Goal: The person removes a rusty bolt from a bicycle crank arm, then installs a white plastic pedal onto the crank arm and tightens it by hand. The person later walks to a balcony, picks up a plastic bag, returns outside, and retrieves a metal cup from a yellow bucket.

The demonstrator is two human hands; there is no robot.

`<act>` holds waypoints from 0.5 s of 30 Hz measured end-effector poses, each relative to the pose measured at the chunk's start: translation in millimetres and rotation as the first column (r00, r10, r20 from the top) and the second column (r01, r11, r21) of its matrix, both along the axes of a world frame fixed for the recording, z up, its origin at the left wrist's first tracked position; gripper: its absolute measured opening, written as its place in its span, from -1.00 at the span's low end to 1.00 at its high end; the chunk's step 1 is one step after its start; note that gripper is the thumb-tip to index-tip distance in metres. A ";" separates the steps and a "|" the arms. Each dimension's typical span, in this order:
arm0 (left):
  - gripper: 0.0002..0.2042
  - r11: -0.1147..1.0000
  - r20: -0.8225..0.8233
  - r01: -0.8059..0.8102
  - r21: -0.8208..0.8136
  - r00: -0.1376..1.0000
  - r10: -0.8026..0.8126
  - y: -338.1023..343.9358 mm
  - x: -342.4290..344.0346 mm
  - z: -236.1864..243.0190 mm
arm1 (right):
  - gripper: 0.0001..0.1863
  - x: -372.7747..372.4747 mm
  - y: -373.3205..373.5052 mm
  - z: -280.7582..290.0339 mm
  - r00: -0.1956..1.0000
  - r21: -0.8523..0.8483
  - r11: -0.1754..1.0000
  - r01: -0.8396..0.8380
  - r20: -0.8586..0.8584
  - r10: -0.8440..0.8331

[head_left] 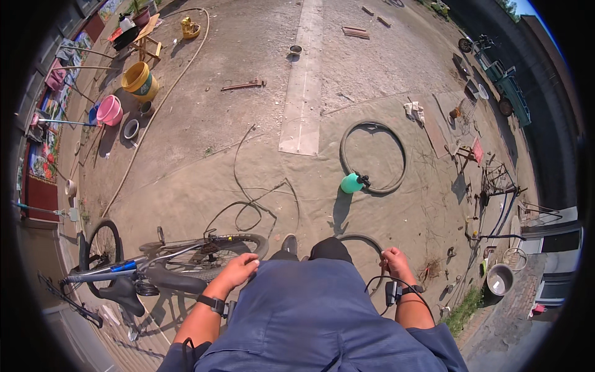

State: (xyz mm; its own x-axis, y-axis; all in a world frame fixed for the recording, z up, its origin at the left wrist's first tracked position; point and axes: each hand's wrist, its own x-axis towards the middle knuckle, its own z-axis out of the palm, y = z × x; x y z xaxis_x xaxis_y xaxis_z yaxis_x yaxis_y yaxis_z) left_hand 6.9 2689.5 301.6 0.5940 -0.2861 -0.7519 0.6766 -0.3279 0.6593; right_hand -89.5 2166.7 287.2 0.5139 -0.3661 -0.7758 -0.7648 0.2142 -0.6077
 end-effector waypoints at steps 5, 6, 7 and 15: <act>-0.60 0.976 -0.018 -0.195 0.094 0.980 0.198 -1.0 71.5 7.8 | -0.89 166.4 -29.6 0.2 0.983 -0.020 0.983 -0.182 -0.031 0.181; -0.60 0.958 -0.048 -0.269 0.098 0.960 0.275 -1.5 84.1 2.6 | -0.88 204.7 -31.6 -2.5 0.973 -0.008 0.974 -0.226 -0.039 0.225; -0.60 0.936 -0.071 -0.335 0.109 0.936 0.344 -2.2 96.1 -0.8 | -0.88 241.2 -32.5 -6.0 0.961 -0.004 0.962 -0.273 -0.042 0.273; -0.59 0.718 -0.115 -0.649 0.252 0.716 0.688 -23.5 182.0 -10.4 | -0.88 532.4 -10.9 -20.4 0.829 0.085 0.824 -0.560 0.042 0.558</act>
